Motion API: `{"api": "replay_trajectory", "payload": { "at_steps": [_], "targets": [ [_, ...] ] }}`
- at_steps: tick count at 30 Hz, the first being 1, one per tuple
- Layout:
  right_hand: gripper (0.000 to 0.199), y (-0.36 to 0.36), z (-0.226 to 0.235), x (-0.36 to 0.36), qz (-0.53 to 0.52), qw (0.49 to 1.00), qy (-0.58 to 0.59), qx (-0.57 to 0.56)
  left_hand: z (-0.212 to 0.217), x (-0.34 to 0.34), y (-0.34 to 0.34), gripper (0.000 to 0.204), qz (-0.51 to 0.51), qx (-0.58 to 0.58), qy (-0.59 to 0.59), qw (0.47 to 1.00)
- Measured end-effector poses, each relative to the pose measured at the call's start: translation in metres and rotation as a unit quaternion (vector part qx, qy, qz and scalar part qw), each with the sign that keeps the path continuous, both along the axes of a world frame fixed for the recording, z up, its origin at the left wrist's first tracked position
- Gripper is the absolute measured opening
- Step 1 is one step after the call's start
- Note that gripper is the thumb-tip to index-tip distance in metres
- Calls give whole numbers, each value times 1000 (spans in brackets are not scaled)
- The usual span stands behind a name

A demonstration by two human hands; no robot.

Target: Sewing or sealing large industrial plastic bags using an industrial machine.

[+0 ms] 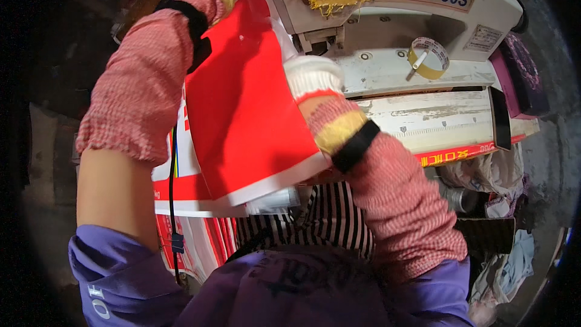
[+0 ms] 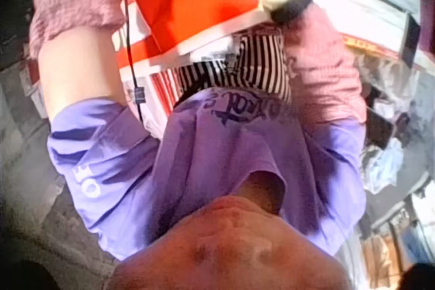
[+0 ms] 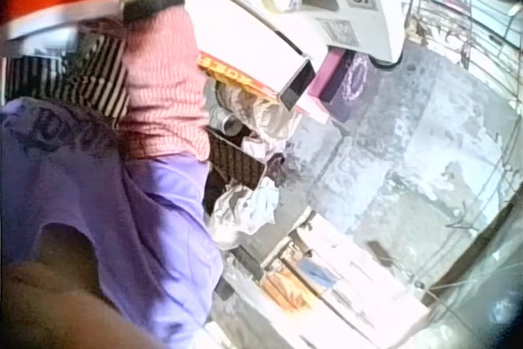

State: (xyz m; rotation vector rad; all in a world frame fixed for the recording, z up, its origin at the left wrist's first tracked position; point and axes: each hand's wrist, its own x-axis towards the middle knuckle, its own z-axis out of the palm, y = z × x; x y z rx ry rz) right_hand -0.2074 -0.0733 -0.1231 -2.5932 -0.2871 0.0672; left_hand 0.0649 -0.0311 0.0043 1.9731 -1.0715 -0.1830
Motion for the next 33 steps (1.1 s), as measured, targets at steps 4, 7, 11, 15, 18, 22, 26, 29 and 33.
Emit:
{"api": "replay_trajectory", "payload": {
  "at_steps": [4,7,11,15,18,22,26,29,33],
  "targets": [
    [39,12,34,61,-236,966,52,-89,7,-28,28,17,-32,463,-479,745],
    [34,-19,40,62,-62,996,21,-53,19,-108,44,11,-89,560,-458,684],
    [30,-69,-3,84,50,997,-58,-19,31,-199,28,9,-384,348,-492,700],
    [22,-34,23,83,49,998,24,32,23,-226,50,29,-522,389,-223,726],
    [19,-43,24,69,-74,945,203,245,54,-245,44,41,-457,692,-135,542],
    [18,-44,31,54,-116,917,210,319,89,-257,71,40,-369,773,-113,504],
    [20,-44,34,51,-120,928,209,285,83,-235,66,48,-207,684,17,699],
    [21,-42,30,59,-36,987,122,102,51,-220,55,55,-96,375,124,914],
    [23,-40,17,66,37,999,11,26,6,-203,51,46,-177,359,211,892]
  ]
}}
